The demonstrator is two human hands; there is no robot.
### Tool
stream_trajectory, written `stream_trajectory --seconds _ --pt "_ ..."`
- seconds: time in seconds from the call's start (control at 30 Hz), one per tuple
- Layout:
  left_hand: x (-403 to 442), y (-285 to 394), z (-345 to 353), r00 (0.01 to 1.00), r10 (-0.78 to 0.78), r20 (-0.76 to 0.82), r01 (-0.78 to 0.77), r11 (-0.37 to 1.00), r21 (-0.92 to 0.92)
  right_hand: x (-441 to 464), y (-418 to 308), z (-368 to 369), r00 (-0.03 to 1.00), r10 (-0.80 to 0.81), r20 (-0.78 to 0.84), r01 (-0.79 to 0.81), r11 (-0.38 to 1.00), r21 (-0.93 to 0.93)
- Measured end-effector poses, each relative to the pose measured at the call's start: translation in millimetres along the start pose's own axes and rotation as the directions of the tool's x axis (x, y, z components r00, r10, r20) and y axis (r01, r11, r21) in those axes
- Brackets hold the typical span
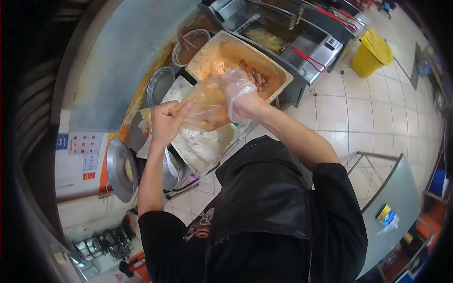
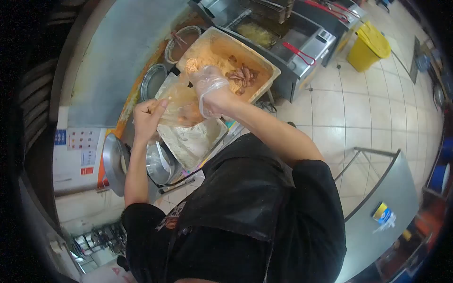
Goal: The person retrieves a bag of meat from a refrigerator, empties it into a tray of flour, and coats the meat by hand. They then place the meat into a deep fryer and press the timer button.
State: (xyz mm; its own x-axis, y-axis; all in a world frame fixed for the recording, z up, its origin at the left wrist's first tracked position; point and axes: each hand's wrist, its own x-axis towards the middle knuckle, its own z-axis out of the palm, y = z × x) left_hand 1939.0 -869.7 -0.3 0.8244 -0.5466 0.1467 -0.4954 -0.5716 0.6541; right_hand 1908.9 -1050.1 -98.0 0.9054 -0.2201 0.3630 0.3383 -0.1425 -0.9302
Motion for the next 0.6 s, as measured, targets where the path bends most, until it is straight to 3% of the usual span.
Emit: stream_trajectory --seconds 0.03,0.07,0.13,0.17,0.2,0.23,0.27,0.3,0.33,0.4,0.43,0.47,0.5,0.53,0.6 --pt "3.9 4.1 3.3 0.997 0.042 -0.072 -0.034 0.993 0.111 2.9 -6.4 -8.6 0.987 0.159 0.025 -0.16 0.946 0.282" --pt "9.0 7.8 8.4 0.996 0.027 -0.091 -0.017 0.993 0.114 5.2 -11.7 -17.8 0.947 0.307 0.091 -0.307 0.793 0.526" --pt "22.8 14.8 22.0 0.964 0.022 -0.265 -0.022 1.0 0.001 15.7 -7.7 -39.5 0.94 0.267 0.211 -0.34 0.758 0.556" --pt "31.9 19.4 27.7 0.947 0.091 -0.309 -0.088 0.996 0.026 23.2 -4.3 -50.3 0.927 0.225 0.299 -0.365 0.721 0.589" --pt "37.8 29.0 32.8 0.942 0.081 -0.325 -0.074 0.997 0.033 30.8 -0.6 -61.4 0.908 0.18 0.378 -0.393 0.68 0.619" --pt "44.6 41.6 37.7 0.952 0.021 -0.305 -0.051 0.995 -0.088 38.8 1.9 -73.7 0.882 0.13 0.453 -0.423 0.641 0.64" --pt "51.7 49.1 41.1 0.96 -0.034 -0.277 -0.026 0.977 -0.209 43.6 3.1 -85.0 0.85 0.078 0.521 -0.457 0.6 0.657" --pt "66.3 10.9 47.3 0.961 -0.113 -0.251 0.015 0.932 -0.363 41.0 -4.5 -97.0 0.785 0.236 0.573 -0.566 0.65 0.508" --pt "78.7 18.4 52.0 0.957 -0.122 -0.264 0.02 0.933 -0.359 43.9 4.3 -98.2 0.777 0.228 0.586 -0.571 0.648 0.504" --pt "99.6 39.4 68.3 0.927 -0.295 -0.233 0.049 0.708 -0.705 46.1 29.4 -95.0 0.582 0.215 0.785 -0.66 0.689 0.301" --pt "107.7 46.8 74.8 0.922 -0.306 -0.237 0.055 0.71 -0.702 42.6 9.4 -106.4 0.536 0.356 0.766 -0.752 0.614 0.241" --pt "114.8 53.1 80.7 0.894 -0.416 -0.166 0.171 0.659 -0.732 40.3 24.5 -102.2 0.527 0.353 0.773 -0.757 0.609 0.237" --pt "123.3 55.4 83.7 0.854 -0.513 -0.088 0.281 0.597 -0.752 36.4 51.2 -92.3 0.533 0.248 0.809 -0.726 0.625 0.286" --pt "133.2 44.9 89.3 0.856 -0.511 -0.082 0.287 0.6 -0.747 36.3 58.3 -89.7 0.541 0.143 0.829 -0.692 0.635 0.343" --pt "145.8 7.7 112.7 0.818 -0.524 0.235 0.438 0.303 -0.846 20.4 65.3 -93.6 0.559 0.248 0.791 -0.765 0.524 0.375"
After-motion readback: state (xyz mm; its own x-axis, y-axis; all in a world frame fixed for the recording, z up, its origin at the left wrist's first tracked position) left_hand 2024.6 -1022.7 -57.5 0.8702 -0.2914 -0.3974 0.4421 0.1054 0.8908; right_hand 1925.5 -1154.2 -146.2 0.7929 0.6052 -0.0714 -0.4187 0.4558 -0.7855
